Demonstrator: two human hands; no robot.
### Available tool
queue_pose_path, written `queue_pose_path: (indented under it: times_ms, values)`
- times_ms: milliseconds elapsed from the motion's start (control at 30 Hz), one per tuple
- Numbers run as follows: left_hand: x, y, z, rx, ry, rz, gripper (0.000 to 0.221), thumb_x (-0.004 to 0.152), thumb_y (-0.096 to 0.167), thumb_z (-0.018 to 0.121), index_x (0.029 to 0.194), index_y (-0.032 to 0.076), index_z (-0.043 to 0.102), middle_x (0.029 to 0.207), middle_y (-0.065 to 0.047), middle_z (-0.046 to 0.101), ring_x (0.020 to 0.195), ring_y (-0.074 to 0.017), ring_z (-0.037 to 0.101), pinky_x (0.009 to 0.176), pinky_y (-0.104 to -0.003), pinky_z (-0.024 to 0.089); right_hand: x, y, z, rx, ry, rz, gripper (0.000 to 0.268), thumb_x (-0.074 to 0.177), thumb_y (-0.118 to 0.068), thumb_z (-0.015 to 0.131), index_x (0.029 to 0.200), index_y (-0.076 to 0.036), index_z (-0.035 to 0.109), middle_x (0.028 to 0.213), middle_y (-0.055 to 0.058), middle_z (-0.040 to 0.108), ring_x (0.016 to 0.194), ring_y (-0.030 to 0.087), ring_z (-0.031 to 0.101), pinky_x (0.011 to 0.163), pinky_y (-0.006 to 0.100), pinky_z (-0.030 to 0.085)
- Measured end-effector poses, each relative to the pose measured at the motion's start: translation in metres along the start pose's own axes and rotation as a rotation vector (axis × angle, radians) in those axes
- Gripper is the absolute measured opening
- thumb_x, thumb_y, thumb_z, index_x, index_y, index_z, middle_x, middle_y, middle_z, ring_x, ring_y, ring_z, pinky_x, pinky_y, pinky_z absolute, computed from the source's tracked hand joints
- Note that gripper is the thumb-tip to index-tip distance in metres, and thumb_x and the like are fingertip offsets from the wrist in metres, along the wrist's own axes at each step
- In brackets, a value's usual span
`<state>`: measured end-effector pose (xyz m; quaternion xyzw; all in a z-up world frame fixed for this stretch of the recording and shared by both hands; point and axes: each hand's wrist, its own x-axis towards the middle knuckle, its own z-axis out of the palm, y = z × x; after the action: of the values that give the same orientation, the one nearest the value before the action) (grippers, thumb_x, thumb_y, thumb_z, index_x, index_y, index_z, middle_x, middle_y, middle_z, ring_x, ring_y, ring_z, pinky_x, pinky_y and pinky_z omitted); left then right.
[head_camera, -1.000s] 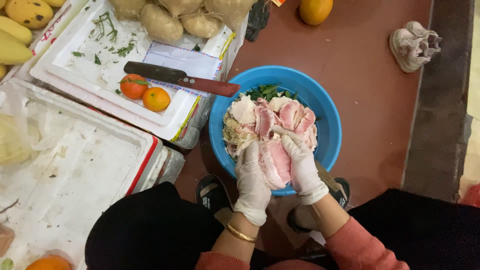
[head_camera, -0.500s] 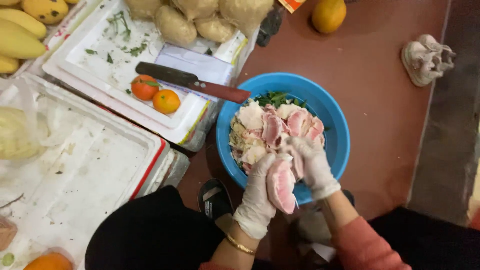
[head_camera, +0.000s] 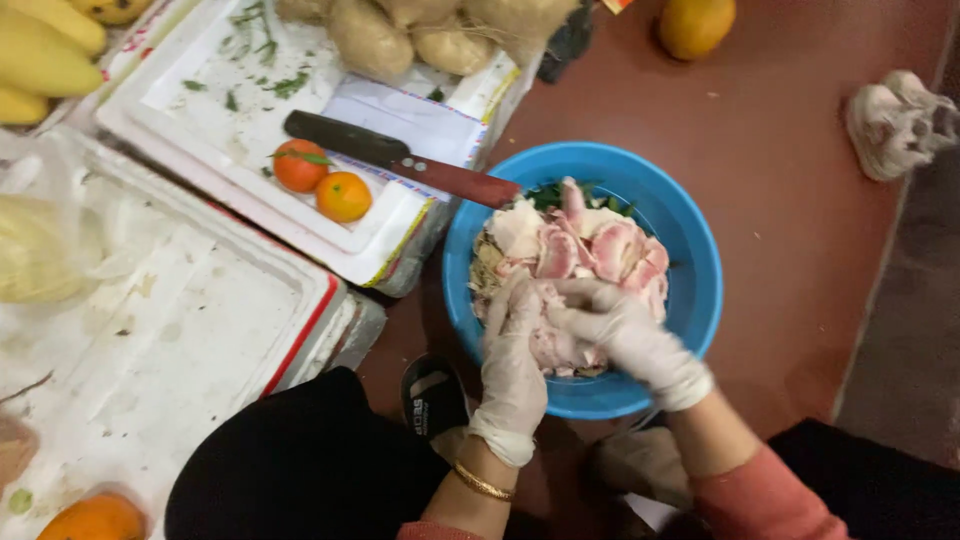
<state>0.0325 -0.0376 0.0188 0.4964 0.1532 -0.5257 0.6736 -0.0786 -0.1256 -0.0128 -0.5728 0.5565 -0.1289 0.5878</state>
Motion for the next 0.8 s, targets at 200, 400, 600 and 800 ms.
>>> queue_pose_path:
  times_ms: [200,400,600,800]
  values:
    - [-0.008,-0.008,-0.016,0.465,-0.335,0.471,0.048,0.109,0.039,0.039,0.146,0.016,0.060,0.153,-0.012,0.055,0.145,-0.0272,0.048,0.121,-0.041,0.036,-0.020,0.021,0.002,0.393,0.039,0.085,0.037,0.081,-0.006,0.086,0.116,-0.005,0.074,0.088,0.006,0.068,0.045,0.011,0.062,0.032,0.018,0.050]
    - [-0.013,-0.018,-0.012,0.539,-0.403,0.534,0.052,0.111,0.038,0.029,0.149,0.015,0.054,0.151,-0.014,0.056,0.145,-0.0297,0.047,0.124,-0.043,0.030,-0.038,0.013,0.011,0.486,0.046,0.016,0.040,0.081,-0.001,0.081,0.119,0.004,0.071,0.080,0.014,0.068,0.053,0.019,0.068,0.041,0.028,0.058]
    - [-0.026,-0.019,0.002,0.120,-0.254,0.388,0.038,0.105,0.025,0.052,0.136,0.010,0.068,0.135,-0.019,0.070,0.125,-0.0248,0.065,0.108,-0.042,0.053,-0.051,0.011,0.017,0.208,0.094,-0.214,0.038,0.094,-0.007,0.066,0.131,-0.001,0.067,0.092,0.013,0.075,0.083,0.015,0.064,0.069,0.030,0.060]
    - [-0.020,-0.002,-0.001,0.076,-0.196,0.150,0.051,0.102,0.040,0.056,0.141,0.008,0.066,0.141,-0.019,0.065,0.125,-0.0325,0.062,0.109,-0.049,0.051,-0.078,-0.027,0.023,-0.424,0.052,-0.218,0.079,0.084,-0.021,0.065,0.159,-0.029,0.041,0.135,0.018,0.062,0.116,0.043,0.066,0.099,0.055,0.054]
